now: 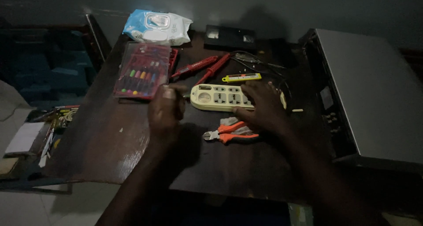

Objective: Stripping electrical wires and reassembling the internal components of a power strip.

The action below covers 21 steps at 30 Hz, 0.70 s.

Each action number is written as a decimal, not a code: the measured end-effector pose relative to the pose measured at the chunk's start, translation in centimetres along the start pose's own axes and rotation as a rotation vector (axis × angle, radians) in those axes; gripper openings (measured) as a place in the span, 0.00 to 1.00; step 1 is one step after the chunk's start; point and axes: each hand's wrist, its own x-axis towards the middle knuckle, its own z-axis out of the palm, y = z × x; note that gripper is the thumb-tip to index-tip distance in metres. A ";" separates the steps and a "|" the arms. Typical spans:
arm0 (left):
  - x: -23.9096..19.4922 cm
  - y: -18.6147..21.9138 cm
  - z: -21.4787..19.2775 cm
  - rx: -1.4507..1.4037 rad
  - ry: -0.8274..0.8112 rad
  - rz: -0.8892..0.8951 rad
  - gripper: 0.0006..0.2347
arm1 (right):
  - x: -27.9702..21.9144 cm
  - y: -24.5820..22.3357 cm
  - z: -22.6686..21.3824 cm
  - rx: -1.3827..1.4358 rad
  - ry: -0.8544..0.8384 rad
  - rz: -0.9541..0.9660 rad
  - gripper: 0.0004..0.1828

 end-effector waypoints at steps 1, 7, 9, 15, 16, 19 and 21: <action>0.3 0.0 0.0 0.002 0.006 -0.001 0.18 | -0.2 -0.4 -0.2 0.002 -0.004 -0.006 0.41; 0.8 -3.1 0.5 0.569 -0.328 0.181 0.15 | -0.3 -0.9 0.7 -0.021 0.058 -0.037 0.36; -0.1 -3.4 0.7 0.603 -0.482 0.226 0.13 | -0.4 -0.9 0.8 -0.048 0.043 -0.010 0.38; -0.4 -3.1 0.2 0.616 -0.553 0.200 0.14 | -0.5 -0.7 0.9 -0.046 0.047 -0.025 0.39; -0.4 -3.2 0.1 0.618 -0.552 0.200 0.14 | -0.5 -0.8 1.0 -0.044 0.048 -0.026 0.39; -0.3 -3.4 -0.1 0.626 -0.516 0.281 0.12 | -0.5 -0.9 1.1 -0.042 0.064 -0.027 0.38; -0.3 -3.4 -0.2 0.589 -0.517 0.387 0.12 | -0.6 -0.7 1.4 -0.035 0.089 0.002 0.38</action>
